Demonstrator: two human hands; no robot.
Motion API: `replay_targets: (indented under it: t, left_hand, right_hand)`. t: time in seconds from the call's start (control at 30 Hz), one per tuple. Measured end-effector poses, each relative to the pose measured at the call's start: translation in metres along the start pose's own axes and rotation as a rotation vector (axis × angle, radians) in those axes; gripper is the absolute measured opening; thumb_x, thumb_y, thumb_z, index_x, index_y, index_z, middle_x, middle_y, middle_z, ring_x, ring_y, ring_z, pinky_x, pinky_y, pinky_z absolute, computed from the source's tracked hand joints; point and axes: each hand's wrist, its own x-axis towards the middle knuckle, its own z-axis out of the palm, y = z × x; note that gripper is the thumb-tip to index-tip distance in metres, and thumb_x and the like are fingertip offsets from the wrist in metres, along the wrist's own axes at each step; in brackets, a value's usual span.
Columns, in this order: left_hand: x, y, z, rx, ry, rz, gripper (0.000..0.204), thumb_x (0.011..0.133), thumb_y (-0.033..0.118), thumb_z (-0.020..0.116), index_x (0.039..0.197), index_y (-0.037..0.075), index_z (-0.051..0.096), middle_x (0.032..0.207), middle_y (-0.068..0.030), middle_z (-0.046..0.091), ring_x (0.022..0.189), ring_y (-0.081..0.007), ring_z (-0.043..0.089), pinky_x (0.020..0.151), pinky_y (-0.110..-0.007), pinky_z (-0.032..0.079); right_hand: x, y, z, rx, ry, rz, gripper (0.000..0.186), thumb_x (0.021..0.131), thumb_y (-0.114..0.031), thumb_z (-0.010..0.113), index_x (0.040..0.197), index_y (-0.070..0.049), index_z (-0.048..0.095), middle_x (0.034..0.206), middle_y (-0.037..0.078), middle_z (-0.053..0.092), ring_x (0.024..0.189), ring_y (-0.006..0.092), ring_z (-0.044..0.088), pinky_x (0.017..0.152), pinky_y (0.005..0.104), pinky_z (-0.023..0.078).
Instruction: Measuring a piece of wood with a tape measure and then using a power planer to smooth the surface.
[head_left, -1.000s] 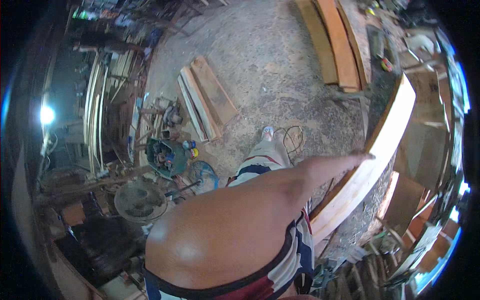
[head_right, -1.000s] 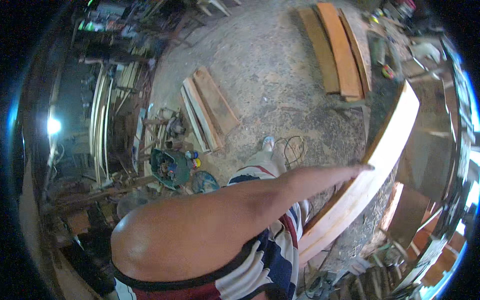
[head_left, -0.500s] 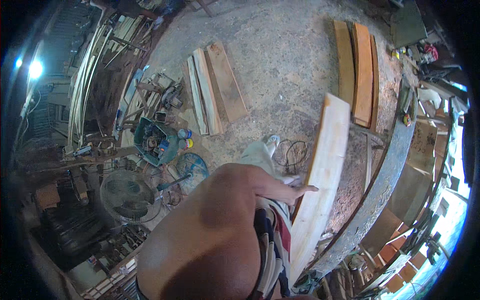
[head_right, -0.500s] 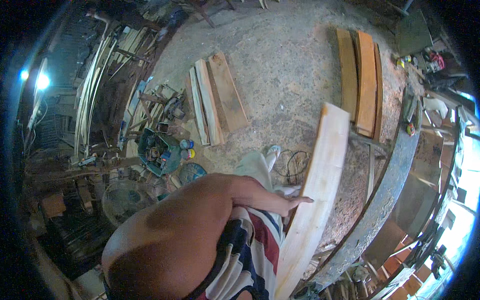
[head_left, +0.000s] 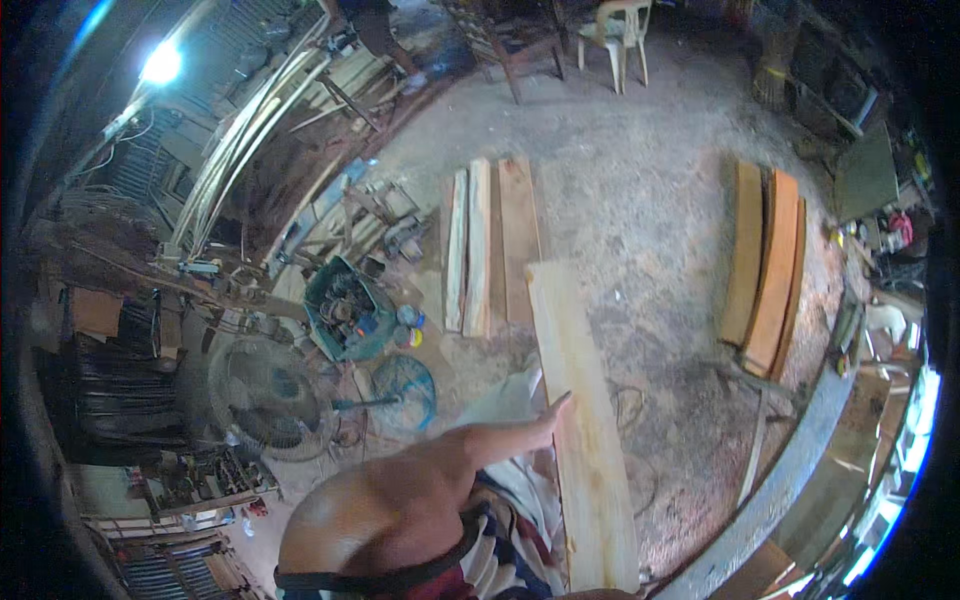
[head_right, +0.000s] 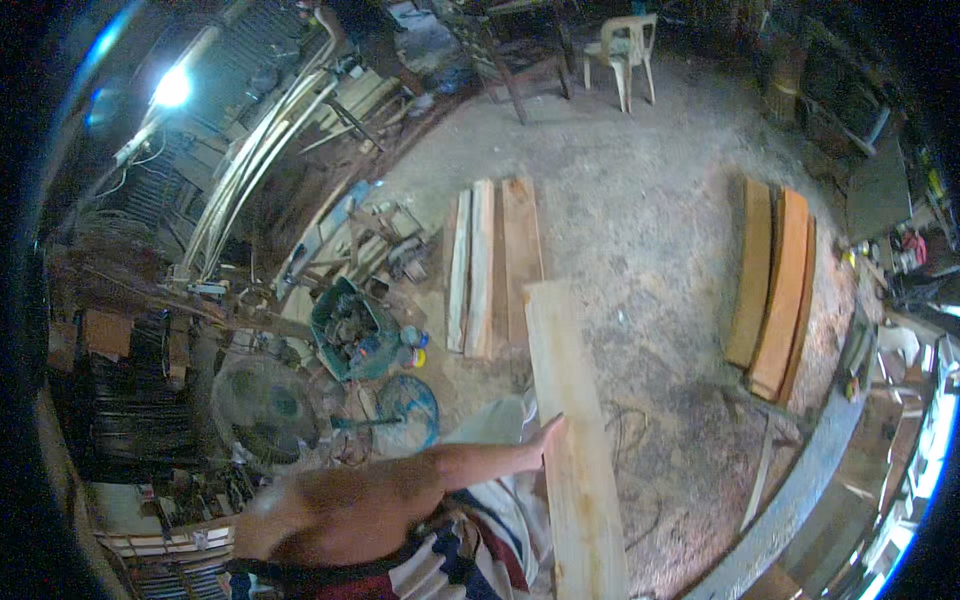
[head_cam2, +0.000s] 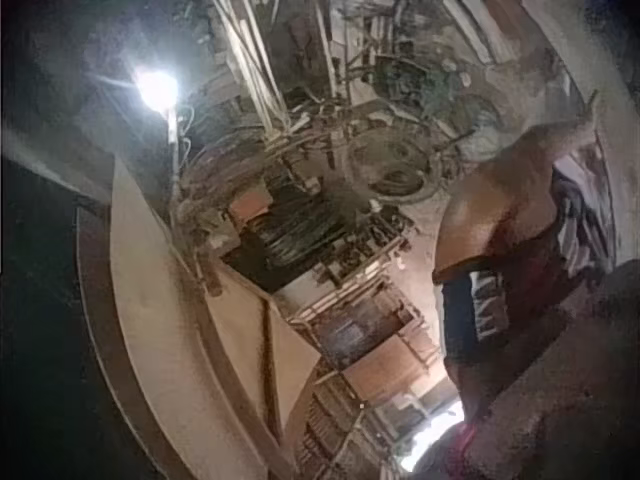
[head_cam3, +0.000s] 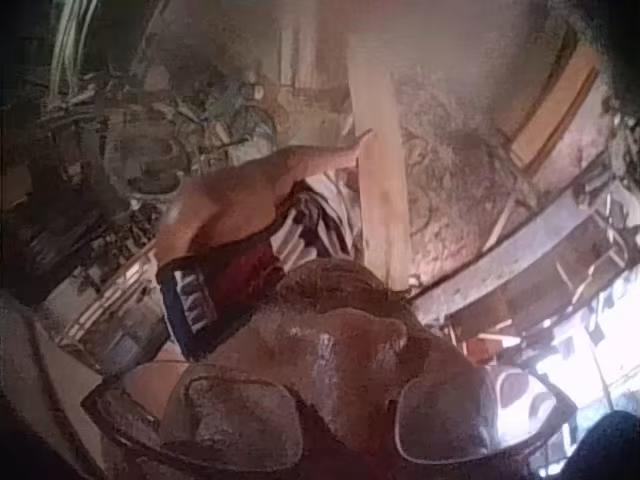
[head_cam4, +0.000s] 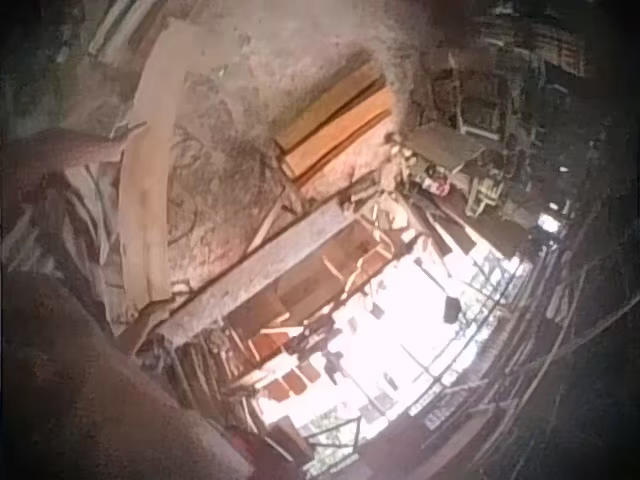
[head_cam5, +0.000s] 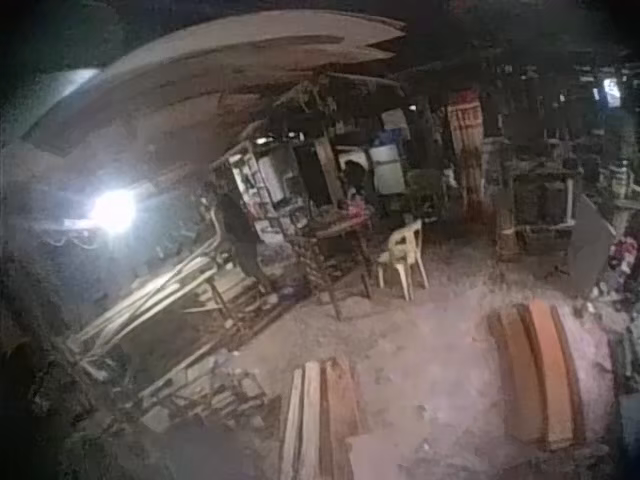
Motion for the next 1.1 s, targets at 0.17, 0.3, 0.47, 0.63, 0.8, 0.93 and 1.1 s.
replay_targets:
  t: [0.17,0.3,0.47,0.63,0.8,0.93,1.1]
  left_hand:
    - [0.033,0.057,-0.075,-0.005,0.121,-0.035,0.078,0.099,0.07,0.07,0.155,0.016,0.06,0.149,-0.0079,0.067,0.135,-0.0286,0.063,0.111,-0.05,0.052]
    - [0.073,0.085,-0.118,-0.082,-0.101,0.064,0.07,0.103,0.063,0.069,0.154,0.016,0.059,0.145,-0.0031,0.068,0.134,-0.0234,0.062,0.111,-0.047,0.051]
    - [0.17,0.169,-0.144,-0.028,0.127,-0.022,0.08,0.098,0.065,0.074,0.157,0.015,0.057,0.148,-0.0057,0.067,0.136,-0.0274,0.061,0.112,-0.05,0.051]
    - [0.27,0.29,-0.168,0.013,0.068,-0.016,0.09,0.091,0.068,0.081,0.158,0.014,0.056,0.151,-0.0116,0.065,0.136,-0.0326,0.062,0.113,-0.054,0.051]
    - [0.297,0.402,-0.19,0.32,0.089,-0.098,0.08,0.092,0.067,0.079,0.149,0.013,0.064,0.143,-0.0112,0.068,0.123,-0.0293,0.068,0.108,-0.055,0.053]
    - [0.244,0.426,-0.24,0.61,0.259,0.024,0.075,0.093,0.067,0.078,0.142,0.011,0.069,0.13,-0.0116,0.072,0.111,-0.0275,0.071,0.099,-0.05,0.058]
    - [0.141,0.387,-0.368,0.983,0.133,0.107,0.062,0.098,0.062,0.076,0.131,0.01,0.076,0.114,-0.0065,0.072,0.096,-0.0221,0.072,0.081,-0.04,0.062]
  right_hand:
    - [-0.023,0.012,0.025,-0.064,0.088,0.0,0.075,0.111,-0.067,0.046,0.158,-0.009,0.056,0.158,0.018,0.056,0.138,0.0361,0.058,0.117,0.0538,0.048]
    - [-0.046,0.033,0.042,-0.099,0.162,-0.018,0.074,0.111,-0.067,0.046,0.158,-0.009,0.056,0.157,0.018,0.056,0.137,0.0359,0.058,0.117,0.0534,0.048]
    - [-0.048,0.086,0.133,-0.107,0.144,0.008,0.074,0.112,-0.066,0.046,0.158,-0.01,0.056,0.157,0.018,0.056,0.137,0.0355,0.059,0.118,0.053,0.047]
    - [-0.002,0.147,0.286,0.018,0.238,-0.051,0.073,0.114,-0.057,0.05,0.155,0.003,0.054,0.152,0.019,0.06,0.137,0.0313,0.06,0.12,0.0471,0.045]
    - [0.047,0.213,0.423,-0.648,0.008,-0.159,0.068,0.11,-0.052,0.057,0.159,-0.004,0.049,0.159,0.017,0.055,0.144,0.0305,0.053,0.119,0.0466,0.046]
    - [0.093,0.255,0.546,-1.28,-0.143,-0.191,0.068,0.104,-0.041,0.072,0.157,-0.006,0.047,0.158,0.017,0.057,0.14,0.0329,0.057,0.115,0.048,0.05]
    - [0.058,0.257,0.655,-0.104,-0.283,0.179,0.075,0.114,-0.064,0.042,0.162,-0.006,0.045,0.141,0.017,0.065,0.124,0.0323,0.066,0.104,0.0522,0.057]
